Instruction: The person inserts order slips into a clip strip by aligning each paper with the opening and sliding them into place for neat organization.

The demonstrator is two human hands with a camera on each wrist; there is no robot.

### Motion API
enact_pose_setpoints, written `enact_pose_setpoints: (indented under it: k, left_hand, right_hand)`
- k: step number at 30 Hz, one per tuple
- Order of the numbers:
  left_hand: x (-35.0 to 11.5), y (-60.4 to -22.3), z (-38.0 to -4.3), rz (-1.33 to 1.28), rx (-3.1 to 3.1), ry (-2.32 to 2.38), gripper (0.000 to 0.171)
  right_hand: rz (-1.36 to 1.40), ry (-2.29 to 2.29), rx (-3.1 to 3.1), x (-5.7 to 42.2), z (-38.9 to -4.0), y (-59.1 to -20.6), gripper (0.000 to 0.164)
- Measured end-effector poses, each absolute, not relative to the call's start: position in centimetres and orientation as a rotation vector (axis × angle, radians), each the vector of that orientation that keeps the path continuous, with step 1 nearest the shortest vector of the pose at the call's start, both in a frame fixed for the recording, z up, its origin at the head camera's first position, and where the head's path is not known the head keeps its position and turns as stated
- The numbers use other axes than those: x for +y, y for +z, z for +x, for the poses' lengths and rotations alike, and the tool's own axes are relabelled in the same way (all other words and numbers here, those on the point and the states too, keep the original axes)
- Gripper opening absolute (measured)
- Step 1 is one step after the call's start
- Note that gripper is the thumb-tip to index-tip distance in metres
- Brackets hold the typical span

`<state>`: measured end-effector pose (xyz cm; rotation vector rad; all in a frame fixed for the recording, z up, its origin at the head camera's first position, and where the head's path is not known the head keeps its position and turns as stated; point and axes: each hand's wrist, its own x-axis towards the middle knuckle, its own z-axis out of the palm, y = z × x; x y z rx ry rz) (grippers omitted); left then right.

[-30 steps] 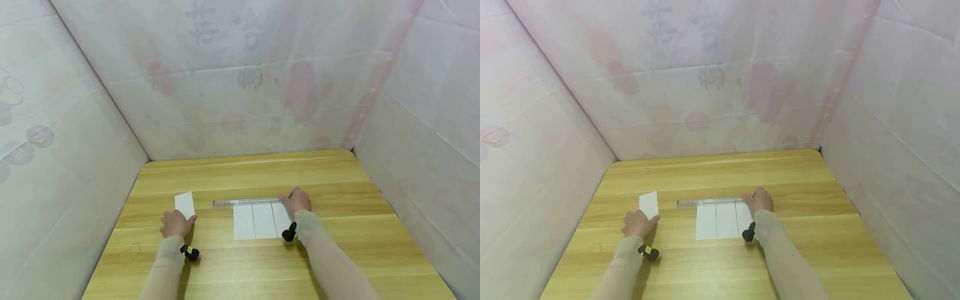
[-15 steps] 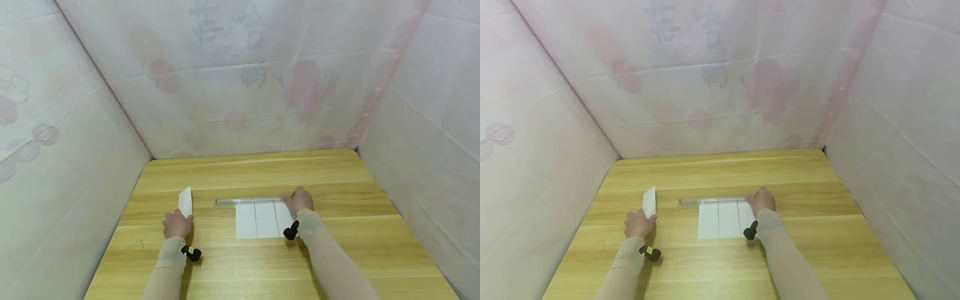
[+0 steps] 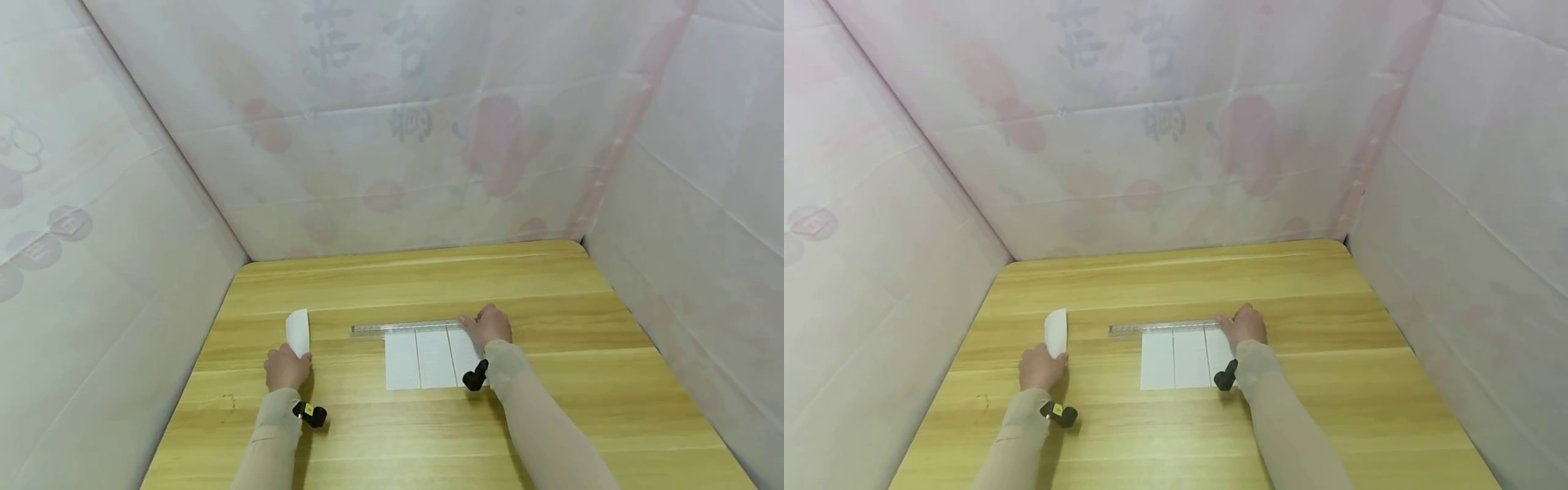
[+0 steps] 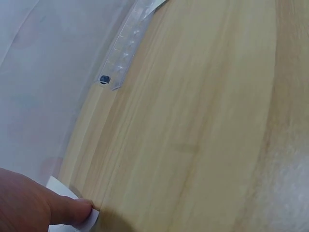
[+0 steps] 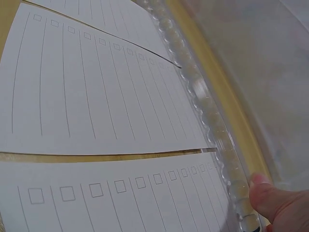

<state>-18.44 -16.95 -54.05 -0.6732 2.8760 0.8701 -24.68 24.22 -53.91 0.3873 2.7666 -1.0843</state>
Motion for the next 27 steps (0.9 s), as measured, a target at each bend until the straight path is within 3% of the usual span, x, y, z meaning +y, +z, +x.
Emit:
enact_pose_setpoints:
  k: [17, 27]
  left_hand:
    - [-16.7, -54.1, -17.8, -0.636, 2.989, 0.858, 0.04]
    - [-17.7, -54.9, -18.1, -0.597, 3.008, 0.905, 0.043]
  right_hand:
    - [0.389, -1.113, 2.737, 24.1, -25.1, -54.5, 0.056]
    - [0.408, -1.148, 2.716, 23.0, -25.3, -54.3, 0.053]
